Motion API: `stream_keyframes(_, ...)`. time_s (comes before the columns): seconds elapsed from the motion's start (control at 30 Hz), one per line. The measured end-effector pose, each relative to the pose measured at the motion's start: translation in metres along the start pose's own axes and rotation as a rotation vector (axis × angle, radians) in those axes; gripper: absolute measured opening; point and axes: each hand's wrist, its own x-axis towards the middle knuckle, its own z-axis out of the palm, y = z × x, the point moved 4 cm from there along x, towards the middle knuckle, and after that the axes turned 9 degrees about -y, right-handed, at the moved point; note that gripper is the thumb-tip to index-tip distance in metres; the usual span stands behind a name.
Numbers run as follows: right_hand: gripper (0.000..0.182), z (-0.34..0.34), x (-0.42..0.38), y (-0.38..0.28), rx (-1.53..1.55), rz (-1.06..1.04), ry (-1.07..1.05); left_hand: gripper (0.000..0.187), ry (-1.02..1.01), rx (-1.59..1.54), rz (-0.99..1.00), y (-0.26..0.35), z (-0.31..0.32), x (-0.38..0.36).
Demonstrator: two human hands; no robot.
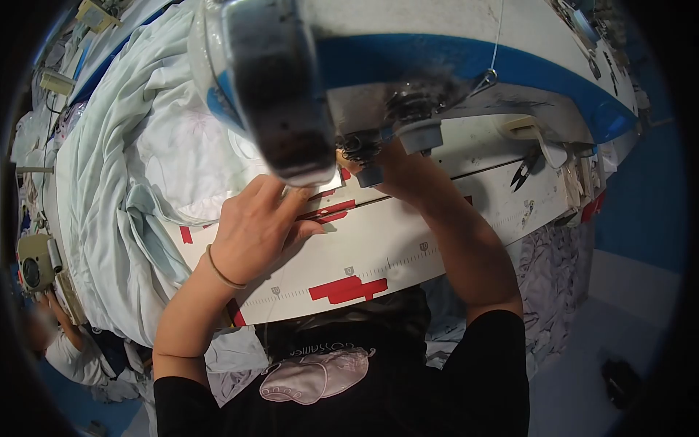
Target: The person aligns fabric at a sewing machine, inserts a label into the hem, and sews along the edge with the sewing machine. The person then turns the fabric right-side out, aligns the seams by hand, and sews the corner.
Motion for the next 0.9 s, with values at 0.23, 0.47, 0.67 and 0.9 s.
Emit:
stream_keyframes(0.23, 0.033, -0.005, -0.008, 0.065, 0.522, 0.594, -0.104, 0.07, 0.008, 0.022, 0.012, 0.001, 0.0, 0.0)
stream_keyframes(0.47, 0.031, -0.053, -0.005, 0.075, 0.292, 0.648, -0.129, 0.073, 0.014, 0.044, 0.027, 0.003, 0.001, 0.002)
stream_keyframes(0.67, 0.031, -0.052, -0.004, 0.084, 0.214, 0.645, -0.143, 0.07, 0.033, 0.072, 0.029, 0.001, 0.004, 0.001)
stream_keyframes(0.9, 0.033, -0.054, -0.005, 0.09, 0.335, 0.692, -0.124, 0.07, 0.013, 0.041, 0.017, 0.0, 0.005, 0.001)
